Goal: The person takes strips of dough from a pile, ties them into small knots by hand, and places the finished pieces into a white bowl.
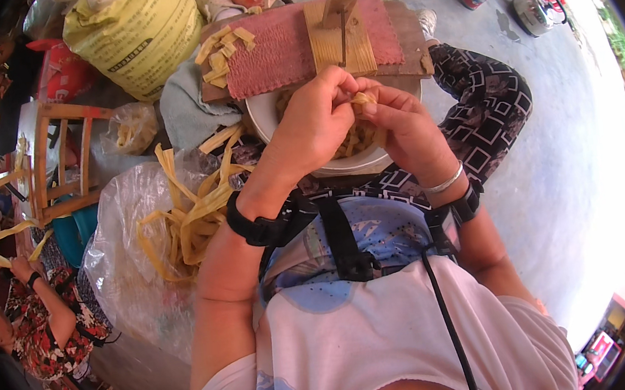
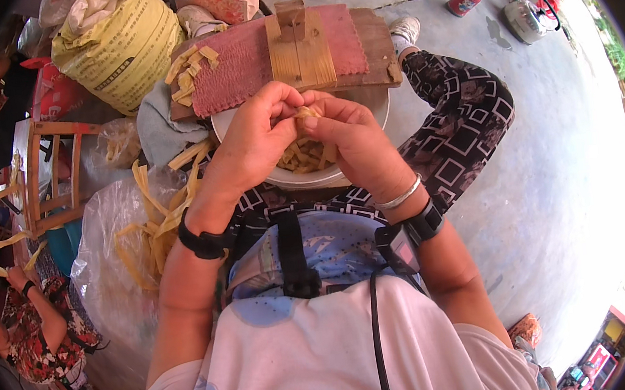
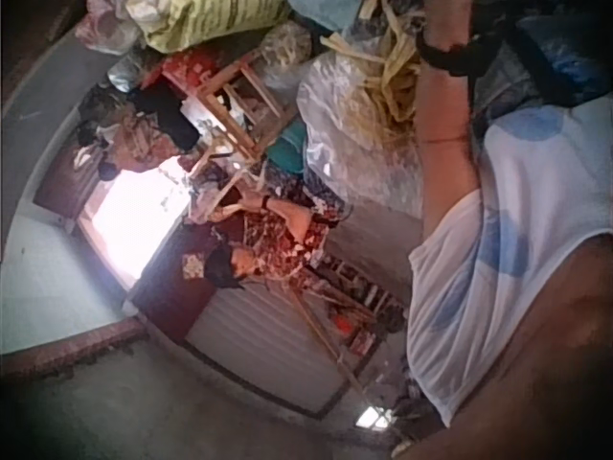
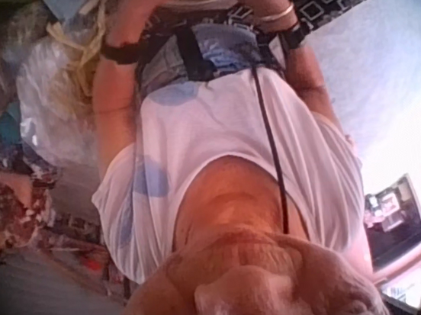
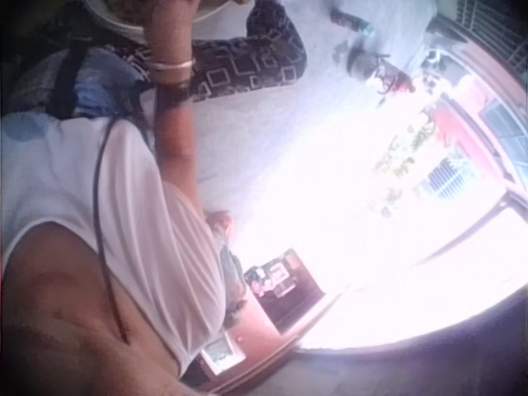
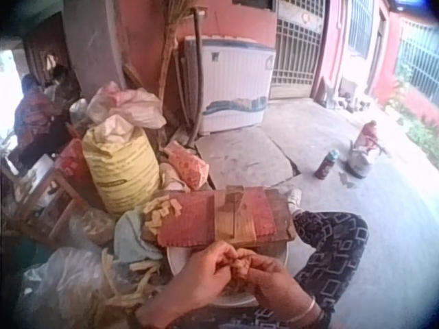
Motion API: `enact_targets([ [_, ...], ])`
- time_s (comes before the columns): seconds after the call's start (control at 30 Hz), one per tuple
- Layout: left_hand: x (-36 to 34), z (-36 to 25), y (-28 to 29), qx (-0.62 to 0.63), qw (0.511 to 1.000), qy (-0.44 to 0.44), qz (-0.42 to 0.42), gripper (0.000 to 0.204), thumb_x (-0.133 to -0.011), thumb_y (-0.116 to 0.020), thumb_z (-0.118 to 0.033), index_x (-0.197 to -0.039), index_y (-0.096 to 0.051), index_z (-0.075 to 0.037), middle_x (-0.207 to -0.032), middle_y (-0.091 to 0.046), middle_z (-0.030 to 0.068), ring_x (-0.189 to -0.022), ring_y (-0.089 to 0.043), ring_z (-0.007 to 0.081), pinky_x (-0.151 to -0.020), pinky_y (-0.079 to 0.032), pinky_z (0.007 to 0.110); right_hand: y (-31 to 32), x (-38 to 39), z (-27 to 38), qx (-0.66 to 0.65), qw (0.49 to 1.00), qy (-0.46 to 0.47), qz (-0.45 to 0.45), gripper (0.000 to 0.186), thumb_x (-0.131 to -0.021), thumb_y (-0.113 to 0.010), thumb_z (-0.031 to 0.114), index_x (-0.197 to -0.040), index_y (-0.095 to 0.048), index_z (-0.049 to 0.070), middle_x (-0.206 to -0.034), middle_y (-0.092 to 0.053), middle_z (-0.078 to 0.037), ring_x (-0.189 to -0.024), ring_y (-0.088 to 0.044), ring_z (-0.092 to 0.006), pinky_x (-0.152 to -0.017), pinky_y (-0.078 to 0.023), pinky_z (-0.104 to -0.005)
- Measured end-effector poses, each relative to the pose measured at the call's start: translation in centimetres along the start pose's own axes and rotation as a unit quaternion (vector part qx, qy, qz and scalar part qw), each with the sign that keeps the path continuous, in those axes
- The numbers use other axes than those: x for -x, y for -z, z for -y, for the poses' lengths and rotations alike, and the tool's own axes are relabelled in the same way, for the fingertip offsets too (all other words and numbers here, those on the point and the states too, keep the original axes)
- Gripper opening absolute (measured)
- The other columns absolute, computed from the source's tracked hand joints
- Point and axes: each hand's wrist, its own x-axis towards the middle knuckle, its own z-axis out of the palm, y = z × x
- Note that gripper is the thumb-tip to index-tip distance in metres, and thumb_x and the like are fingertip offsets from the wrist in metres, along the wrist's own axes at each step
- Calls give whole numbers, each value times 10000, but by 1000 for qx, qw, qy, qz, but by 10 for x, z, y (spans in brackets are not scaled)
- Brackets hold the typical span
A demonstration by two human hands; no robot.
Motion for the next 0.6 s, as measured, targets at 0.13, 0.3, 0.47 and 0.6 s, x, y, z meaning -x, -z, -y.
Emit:
enact_targets([
  [0.13, 4, -12, -9, -66, 995, -76, -10, 150, -890, -506, 36, -1031, -556, 19, -899, -624, 59, -823, -577, 100, -733, -488, 258, 11, -1, -15, -178, 982, 3, 63, 280, -886, -645, 46, -1154, -608, -23, -1034, -641, -40, -925, -577, -75, -804, -477, -234],
  [0.3, 8, -8, -17, -101, 984, -103, -104, 121, -910, -498, 7, -1003, -572, 35, -889, -653, 120, -782, -596, 131, -727, -499, 275, 0, -1, -16, 86, 979, 160, -90, 292, -844, -709, 44, -1118, -637, -28, -1033, -641, -31, -896, -570, -68, -768, -479, -209],
  [0.47, 6, -7, -21, -126, 981, -88, -119, 180, -890, -518, 40, -1069, -533, 24, -852, -637, 113, -785, -608, 142, -706, -500, 295, -4, 1, -15, 128, 966, 181, -133, 254, -832, -710, 8, -1076, -651, -34, -971, -652, -4, -845, -577, -63, -748, -484, -203],
  [0.6, 6, -3, -21, -174, 966, -120, -152, 248, -877, -538, 67, -1111, -487, 2, -823, -614, 114, -750, -619, 179, -676, -494, 308, 1, 1, -8, 197, 960, 157, -120, 276, -855, -701, 46, -1111, -629, -30, -947, -654, -11, -827, -573, -61, -746, -485, -210],
])
